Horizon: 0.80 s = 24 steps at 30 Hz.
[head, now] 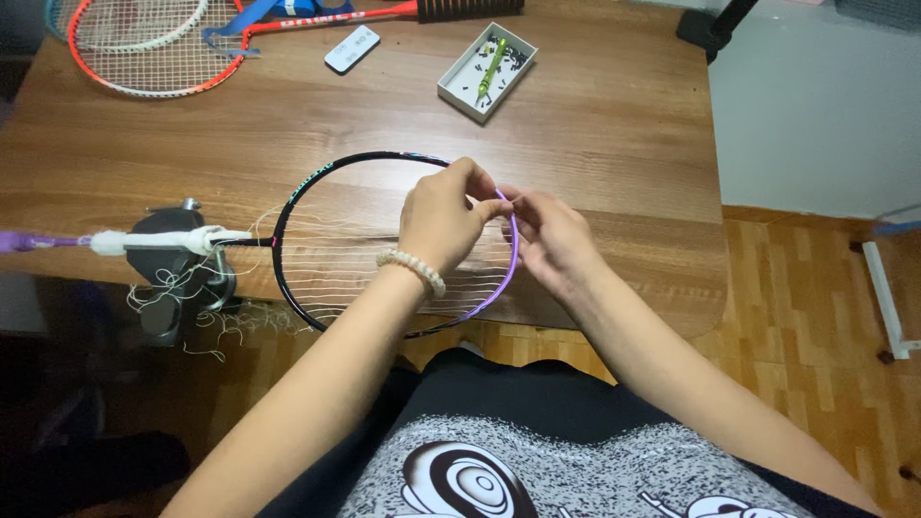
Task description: Manually stringing a badminton racket using a tensioning clamp.
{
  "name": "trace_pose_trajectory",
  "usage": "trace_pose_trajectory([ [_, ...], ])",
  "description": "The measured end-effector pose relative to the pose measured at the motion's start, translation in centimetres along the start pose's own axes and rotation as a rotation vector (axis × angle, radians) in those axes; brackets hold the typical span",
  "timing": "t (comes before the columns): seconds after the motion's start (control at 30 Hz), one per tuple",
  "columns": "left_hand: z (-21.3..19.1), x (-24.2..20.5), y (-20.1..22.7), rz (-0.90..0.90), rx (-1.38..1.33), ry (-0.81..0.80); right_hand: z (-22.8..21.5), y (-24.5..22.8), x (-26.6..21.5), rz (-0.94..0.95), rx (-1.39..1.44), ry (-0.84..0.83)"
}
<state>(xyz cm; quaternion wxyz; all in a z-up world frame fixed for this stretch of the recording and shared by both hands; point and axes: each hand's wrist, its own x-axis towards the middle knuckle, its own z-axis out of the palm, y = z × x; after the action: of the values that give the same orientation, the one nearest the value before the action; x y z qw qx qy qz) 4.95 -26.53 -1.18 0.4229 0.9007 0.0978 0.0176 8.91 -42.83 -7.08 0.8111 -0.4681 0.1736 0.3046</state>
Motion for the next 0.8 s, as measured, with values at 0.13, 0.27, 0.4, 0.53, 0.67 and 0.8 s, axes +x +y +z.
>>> trace_pose_trajectory([
  [0.13,-0.5,-1.4,2.6,0.141,0.368,0.138,-5.5,1.1,5.1,0.03,0.402,0.032],
  [0.27,0.2,-2.2,5.1,0.075,0.327,0.012,-9.1,-3.0,3.1,-0.031,0.544,0.247],
  [0.4,2.8,-2.0,4.8,-0.311,-0.435,-0.322,-14.5,-8.7,-2.6,-0.27,0.512,0.514],
  [0.53,3.1,-1.5,5.6,-0.713,-1.301,-0.38,-29.6,-12.1,-5.3,-0.449,0.627,0.631],
  [0.67,10.4,0.0,-1.4,-0.265,-1.813,-0.447,-39.1,-11.4,-7.2,-0.611,0.506,0.676],
  [0.8,8.4,-2.5,4.3,-0.113,-1.085,-0.687,-18.8,-13.0,-10.0,-0.398,0.079,0.801],
])
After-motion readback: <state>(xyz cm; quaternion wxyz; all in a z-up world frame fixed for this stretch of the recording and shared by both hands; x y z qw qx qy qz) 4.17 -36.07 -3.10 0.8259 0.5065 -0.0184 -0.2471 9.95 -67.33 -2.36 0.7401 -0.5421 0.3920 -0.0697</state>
